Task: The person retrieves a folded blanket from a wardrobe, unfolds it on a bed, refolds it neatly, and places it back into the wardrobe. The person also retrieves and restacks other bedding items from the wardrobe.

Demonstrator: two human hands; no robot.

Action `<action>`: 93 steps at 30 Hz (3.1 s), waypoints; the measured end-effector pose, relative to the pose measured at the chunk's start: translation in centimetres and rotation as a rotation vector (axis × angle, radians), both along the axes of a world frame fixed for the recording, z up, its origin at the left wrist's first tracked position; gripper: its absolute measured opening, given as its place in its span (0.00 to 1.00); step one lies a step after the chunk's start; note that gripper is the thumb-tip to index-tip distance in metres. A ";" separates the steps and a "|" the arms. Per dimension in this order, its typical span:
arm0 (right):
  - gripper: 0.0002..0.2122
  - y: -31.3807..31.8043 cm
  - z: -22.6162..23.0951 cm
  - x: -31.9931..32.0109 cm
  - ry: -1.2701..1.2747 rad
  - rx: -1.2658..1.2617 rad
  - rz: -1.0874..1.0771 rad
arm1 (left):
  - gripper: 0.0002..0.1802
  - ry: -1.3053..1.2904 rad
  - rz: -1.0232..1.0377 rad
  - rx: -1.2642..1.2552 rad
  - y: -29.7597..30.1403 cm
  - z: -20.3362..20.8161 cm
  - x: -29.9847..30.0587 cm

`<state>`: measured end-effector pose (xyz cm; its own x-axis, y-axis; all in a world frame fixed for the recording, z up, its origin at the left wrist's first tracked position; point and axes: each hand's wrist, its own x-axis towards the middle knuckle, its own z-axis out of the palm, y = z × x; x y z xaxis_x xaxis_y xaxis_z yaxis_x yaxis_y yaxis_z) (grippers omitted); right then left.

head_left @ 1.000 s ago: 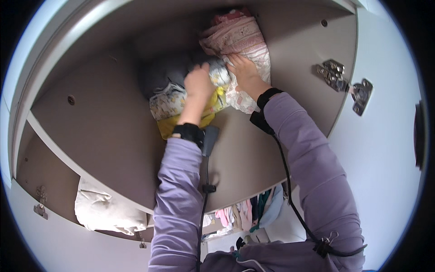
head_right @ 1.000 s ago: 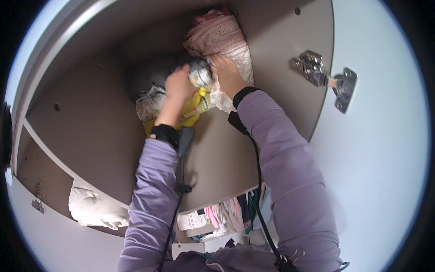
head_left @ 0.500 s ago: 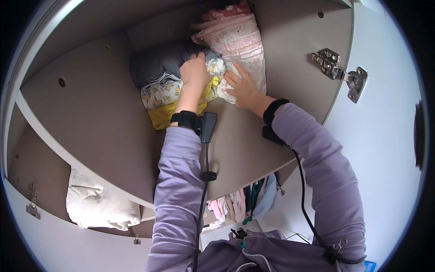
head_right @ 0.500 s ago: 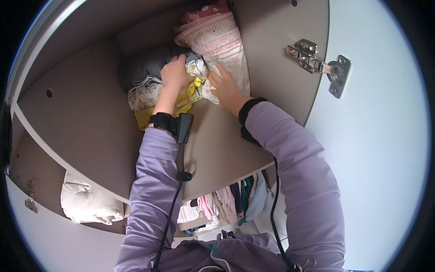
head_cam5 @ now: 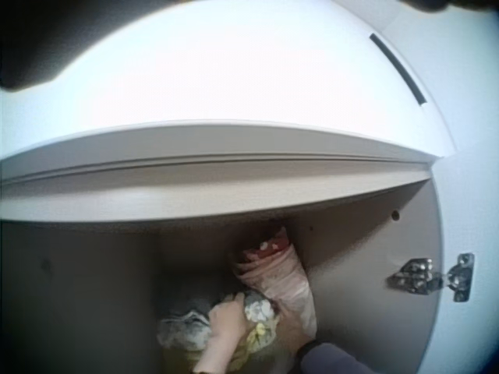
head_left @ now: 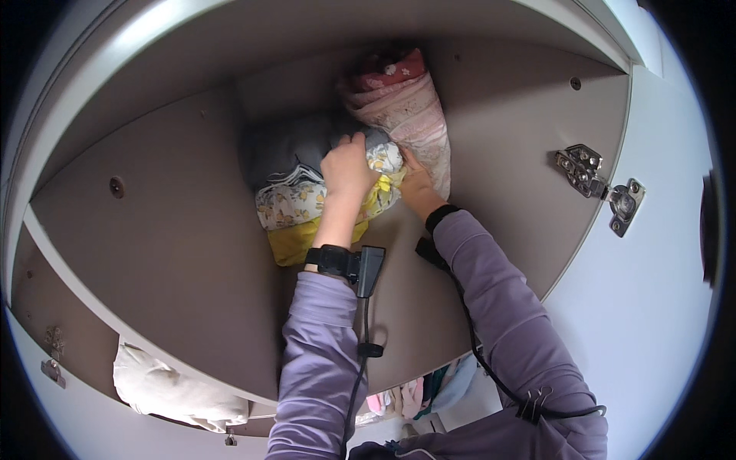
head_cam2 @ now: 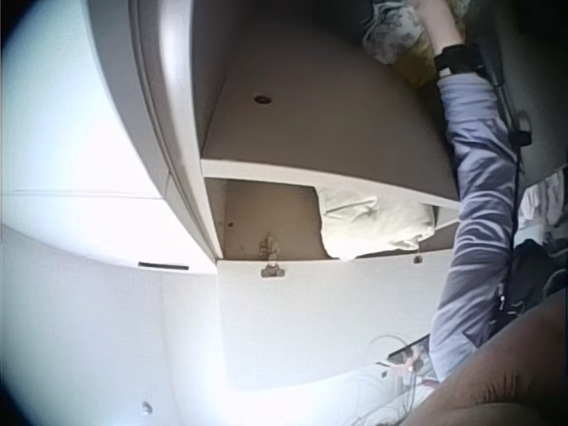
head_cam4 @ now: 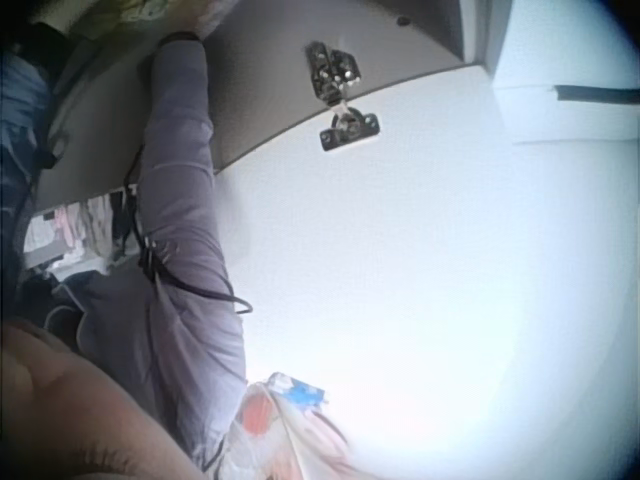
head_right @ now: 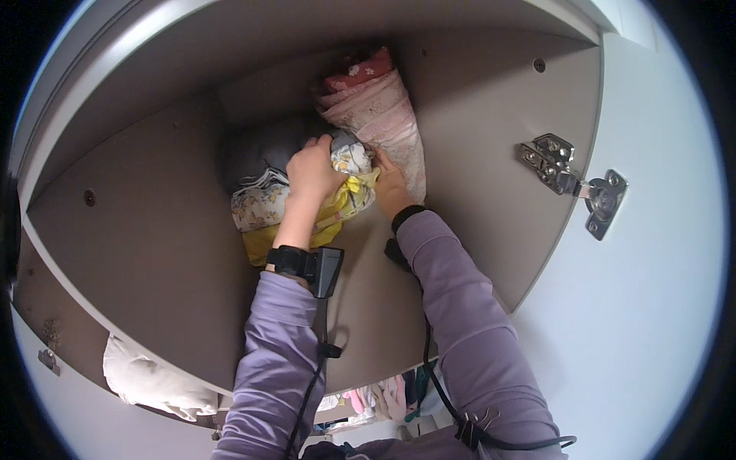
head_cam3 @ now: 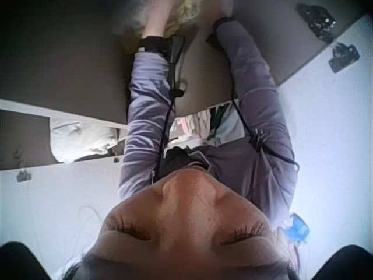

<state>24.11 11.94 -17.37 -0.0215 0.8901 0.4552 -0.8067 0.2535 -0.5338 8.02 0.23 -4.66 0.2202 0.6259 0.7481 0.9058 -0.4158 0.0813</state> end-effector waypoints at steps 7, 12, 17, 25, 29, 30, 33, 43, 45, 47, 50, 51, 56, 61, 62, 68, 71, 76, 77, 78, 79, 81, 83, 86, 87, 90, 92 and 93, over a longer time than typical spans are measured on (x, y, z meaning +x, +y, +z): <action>0.12 -5.9 -0.8 -1.4 -2.093 0.344 -0.695 | 0.26 -0.006 -0.027 0.044 0.6 -0.3 0.0; 0.14 -3.2 0.4 -1.8 -1.593 0.148 -0.404 | 0.26 0.002 -0.042 0.045 0.6 -0.3 -0.1; 0.15 0.3 -0.8 -1.0 -1.065 -0.202 -0.228 | 0.33 -0.003 -0.026 -0.022 0.4 0.0 -0.1; 0.21 -4.5 0.2 -3.4 -1.124 -0.286 -0.229 | 0.32 -0.044 -0.014 0.025 1.1 -0.8 0.0; 0.27 -9.4 0.6 -6.6 -1.308 -0.194 -0.505 | 0.31 -0.031 0.022 0.013 1.4 -1.1 0.5; 0.26 -10.3 1.1 -6.1 -1.365 -0.148 -0.524 | 0.33 0.006 0.026 -0.023 1.3 -1.1 0.6; 0.22 -12.2 3.2 -3.6 -1.459 -0.253 -0.448 | 0.38 0.185 0.102 -0.049 0.7 -1.2 0.9; 0.34 -11.8 1.0 1.6 -1.171 -0.141 -1.176 | 0.58 -0.600 -0.619 -0.329 4.8 5.6 5.8; 0.33 -9.4 0.8 1.5 -1.163 -0.186 -1.080 | 0.57 -0.381 -0.612 -0.269 6.1 8.0 7.7; 0.32 -7.6 0.5 1.4 -1.208 -0.263 -1.000 | 0.54 -0.283 -0.549 -0.190 6.7 8.9 9.0; 0.29 -6.4 0.1 1.3 -1.330 -0.300 -0.992 | 0.50 -0.332 -0.597 -0.177 7.0 8.9 9.6; 0.28 -6.3 0.1 1.3 -1.324 -0.304 -1.032 | 0.50 -0.315 -0.416 -0.143 6.9 8.5 9.7; 0.27 -7.5 -0.6 0.8 -1.211 -0.211 -1.185 | 0.49 -0.280 -0.497 -0.275 7.6 8.6 7.0; 0.27 -9.0 0.2 1.7 -1.350 -0.324 -1.014 | 0.50 -0.668 -0.435 -0.702 8.8 10.6 4.7; 0.27 -9.2 0.6 1.9 -1.386 -0.375 -0.942 | 0.50 -0.711 -0.474 -0.780 9.2 11.0 4.8; 0.25 -9.9 0.9 1.3 -1.377 -0.418 -0.945 | 0.48 -0.919 -0.697 -1.014 12.7 11.5 7.6; 0.38 -9.5 0.2 1.0 -1.297 -0.296 -0.935 | 0.47 -0.974 -0.743 -1.024 13.7 10.8 8.1; 0.35 -7.8 -0.5 1.8 -1.210 -0.330 -0.904 | 0.46 -0.998 -0.784 -1.007 13.7 10.4 7.6; 0.31 -7.5 -0.6 1.9 -1.171 -0.354 -0.904 | 0.46 -0.990 -0.786 -1.003 13.7 10.3 7.5; 0.24 -7.3 -0.8 2.0 -1.153 -0.347 -0.958 | 0.46 -0.986 -0.790 -0.997 13.7 10.3 7.3; 0.23 -7.1 -0.9 2.0 -1.158 -0.358 -0.998 | 0.45 -0.983 -0.787 -0.999 13.7 10.2 7.3; 0.21 -6.9 -1.2 1.9 -1.202 -0.371 -1.031 | 0.45 -0.964 -0.785 -1.003 13.9 10.2 7.2; 0.20 -7.0 -1.3 1.7 -1.269 -0.402 -1.054 | 0.45 -0.937 -0.781 -1.009 14.0 10.2 7.4; 0.20 -7.5 -1.4 1.6 -1.279 -0.390 -1.085 | 0.44 -0.926 -0.794 -1.014 13.9 10.1 7.5; 0.20 -7.6 -1.3 1.5 -1.250 -0.372 -1.132 | 0.44 -0.932 -0.798 -1.014 13.7 9.8 7.4; 0.20 -7.9 -0.7 1.7 -1.261 -0.389 -1.056 | 0.43 -0.934 -0.817 -0.992 12.9 9.4 7.1; 0.20 -7.8 -0.3 1.9 -1.273 -0.395 -1.072 | 0.43 -0.936 -0.810 -0.980 12.4 9.2 6.7; 0.20 -7.7 -0.2 1.9 -1.268 -0.397 -1.055 | 0.43 -0.939 -0.800 -0.974 12.2 9.3 6.4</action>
<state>26.02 4.28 -17.58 0.4629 0.8007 0.3803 0.5660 0.0632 -0.8220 14.42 12.40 4.61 0.4245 0.8838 0.1968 -0.0410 -0.1983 0.9793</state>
